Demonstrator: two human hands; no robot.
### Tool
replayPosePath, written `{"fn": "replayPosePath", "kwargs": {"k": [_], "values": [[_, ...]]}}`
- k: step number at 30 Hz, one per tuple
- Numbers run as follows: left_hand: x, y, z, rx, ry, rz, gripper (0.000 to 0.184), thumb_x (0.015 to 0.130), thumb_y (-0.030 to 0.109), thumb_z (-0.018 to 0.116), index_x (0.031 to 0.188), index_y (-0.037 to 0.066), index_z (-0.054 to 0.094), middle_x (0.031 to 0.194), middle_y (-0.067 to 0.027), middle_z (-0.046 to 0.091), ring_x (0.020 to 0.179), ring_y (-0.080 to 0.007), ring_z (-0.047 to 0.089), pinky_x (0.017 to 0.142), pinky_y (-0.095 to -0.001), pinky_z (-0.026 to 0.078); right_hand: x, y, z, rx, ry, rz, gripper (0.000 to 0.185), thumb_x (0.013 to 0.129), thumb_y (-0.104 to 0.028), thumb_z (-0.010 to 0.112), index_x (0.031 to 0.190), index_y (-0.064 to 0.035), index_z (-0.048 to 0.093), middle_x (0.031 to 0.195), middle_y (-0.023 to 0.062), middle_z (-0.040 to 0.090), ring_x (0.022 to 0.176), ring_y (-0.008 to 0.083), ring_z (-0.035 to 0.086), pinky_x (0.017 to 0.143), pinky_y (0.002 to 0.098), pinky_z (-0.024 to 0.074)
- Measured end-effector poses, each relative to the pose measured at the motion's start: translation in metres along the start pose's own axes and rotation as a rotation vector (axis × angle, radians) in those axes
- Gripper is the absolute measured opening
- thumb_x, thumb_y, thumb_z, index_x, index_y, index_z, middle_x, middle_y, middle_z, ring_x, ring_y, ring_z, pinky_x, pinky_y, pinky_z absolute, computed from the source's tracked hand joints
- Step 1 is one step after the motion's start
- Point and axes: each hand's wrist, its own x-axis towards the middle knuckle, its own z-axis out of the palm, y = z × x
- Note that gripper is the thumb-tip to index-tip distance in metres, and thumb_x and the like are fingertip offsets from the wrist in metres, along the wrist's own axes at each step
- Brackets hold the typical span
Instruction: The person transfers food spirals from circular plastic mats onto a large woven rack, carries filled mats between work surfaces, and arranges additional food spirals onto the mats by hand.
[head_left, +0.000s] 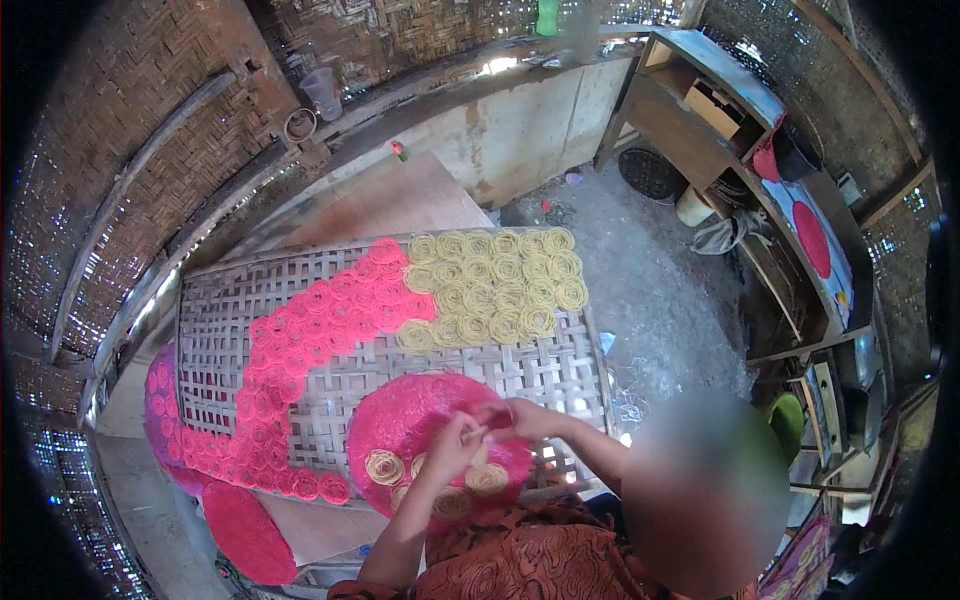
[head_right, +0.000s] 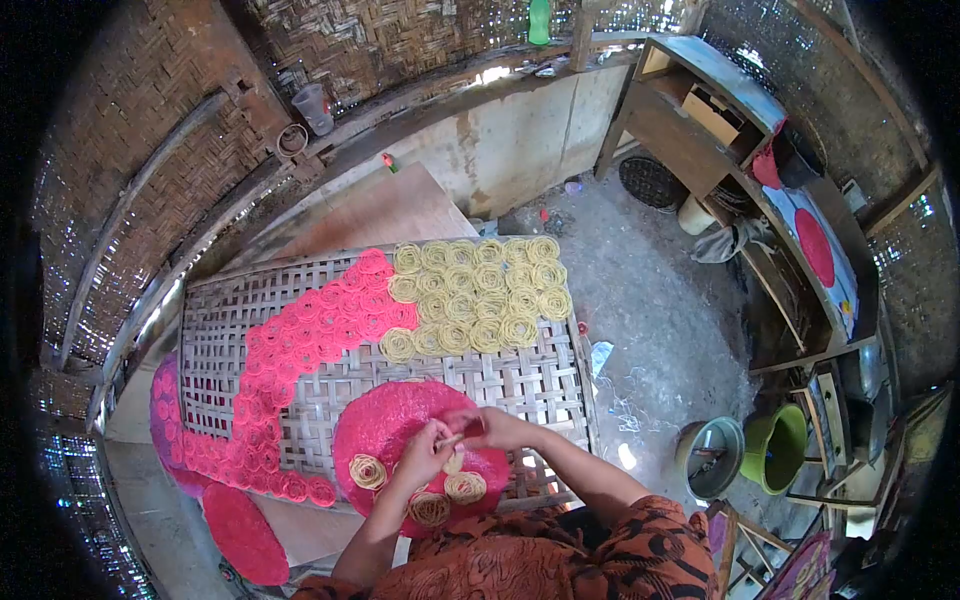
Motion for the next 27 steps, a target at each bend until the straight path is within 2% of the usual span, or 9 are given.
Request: {"fn": "replayPosePath", "kwargs": {"k": [2,7,9,15,18,21,23,25,27], "values": [[0.013,-0.013,0.007,-0.288,0.259,0.296,0.034,0.079,0.008,0.066,0.110,0.005,0.051,0.109,-0.0141,0.059,0.096,-0.0232,0.061,0.080,-0.0329,0.047,-0.004,0.014,-0.004,-0.003,0.038,0.065,0.025,0.080,-0.010,0.068,0.104,-0.0022,0.063,0.095,0.0037,0.065,0.085,0.0101,0.056,0.075,0.0269,0.0461],[-0.004,-0.010,-0.015,-0.168,0.279,0.190,0.046,0.078,0.007,0.066,0.120,0.003,0.046,0.108,-0.0140,0.058,0.099,-0.0263,0.059,0.082,-0.0354,0.047,-0.016,0.043,-0.097,0.058,0.779,0.012,0.020,0.084,-0.011,0.064,0.100,0.0003,0.064,0.089,0.0045,0.066,0.081,0.0116,0.060,0.076,0.0256,0.0475],[-0.014,-0.037,-0.015,0.206,0.254,0.220,0.045,0.077,0.010,0.066,0.117,0.002,0.049,0.108,-0.0161,0.056,0.100,-0.0321,0.056,0.085,-0.0401,0.046,-0.016,0.064,-0.136,0.170,0.952,-0.054,0.017,0.085,-0.011,0.063,0.099,-0.0016,0.064,0.086,0.0022,0.066,0.075,0.0095,0.060,0.067,0.0244,0.0478],[-0.048,-0.065,-0.008,0.466,0.310,0.130,0.038,0.075,0.012,0.065,0.109,0.003,0.053,0.105,-0.0167,0.055,0.101,-0.0361,0.052,0.089,-0.0429,0.042,-0.003,0.094,-0.169,0.449,0.987,0.010,0.024,0.085,-0.012,0.062,0.106,0.0009,0.061,0.094,0.0073,0.066,0.084,0.0171,0.063,0.076,0.0291,0.0496],[-0.054,-0.071,-0.008,0.650,0.286,0.018,0.033,0.073,0.011,0.067,0.104,0.003,0.057,0.102,-0.0150,0.054,0.101,-0.0348,0.052,0.089,-0.0452,0.041,0.001,0.101,-0.150,-0.776,1.164,0.076,0.036,0.080,-0.009,0.061,0.114,0.0031,0.057,0.108,0.0199,0.062,0.101,0.0308,0.061,0.087,0.0351,0.0468],[-0.066,-0.058,-0.020,0.721,0.277,0.204,0.030,0.072,0.011,0.067,0.100,0.005,0.059,0.100,-0.0143,0.055,0.098,-0.0345,0.053,0.087,-0.0461,0.040,0.005,0.032,-0.054,-0.815,0.933,-0.141,0.024,0.077,-0.003,0.059,0.101,0.0022,0.062,0.097,0.0217,0.062,0.097,0.0375,0.057,0.090,0.0398,0.0447],[-0.073,-0.062,-0.021,0.703,0.230,0.208,0.027,0.071,0.012,0.066,0.097,0.005,0.061,0.100,-0.0152,0.056,0.096,-0.0337,0.053,0.084,-0.0447,0.042,0.003,-0.006,0.013,-0.540,0.398,-0.099,0.030,0.075,-0.002,0.059,0.104,0.0016,0.060,0.104,0.0228,0.060,0.099,0.0376,0.056,0.089,0.0389,0.0451],[-0.081,-0.064,-0.024,0.590,0.136,0.474,0.025,0.072,0.013,0.065,0.095,0.004,0.061,0.099,-0.0150,0.057,0.097,-0.0327,0.053,0.083,-0.0425,0.043,0.006,0.051,0.060,-0.349,-0.143,-0.147,0.036,0.076,-0.006,0.057,0.112,0.0009,0.057,0.113,0.0192,0.057,0.101,0.0343,0.055,0.090,0.0383,0.0444],[-0.093,-0.095,-0.017,0.562,0.140,0.551,0.024,0.075,0.013,0.064,0.097,0.004,0.060,0.094,-0.0160,0.058,0.094,-0.0327,0.055,0.080,-0.0415,0.044,-0.005,0.052,0.102,-1.018,-0.111,-0.422,0.039,0.079,-0.012,0.054,0.116,-0.0001,0.054,0.118,0.0142,0.056,0.105,0.0295,0.054,0.093,0.0369,0.0422]]}}
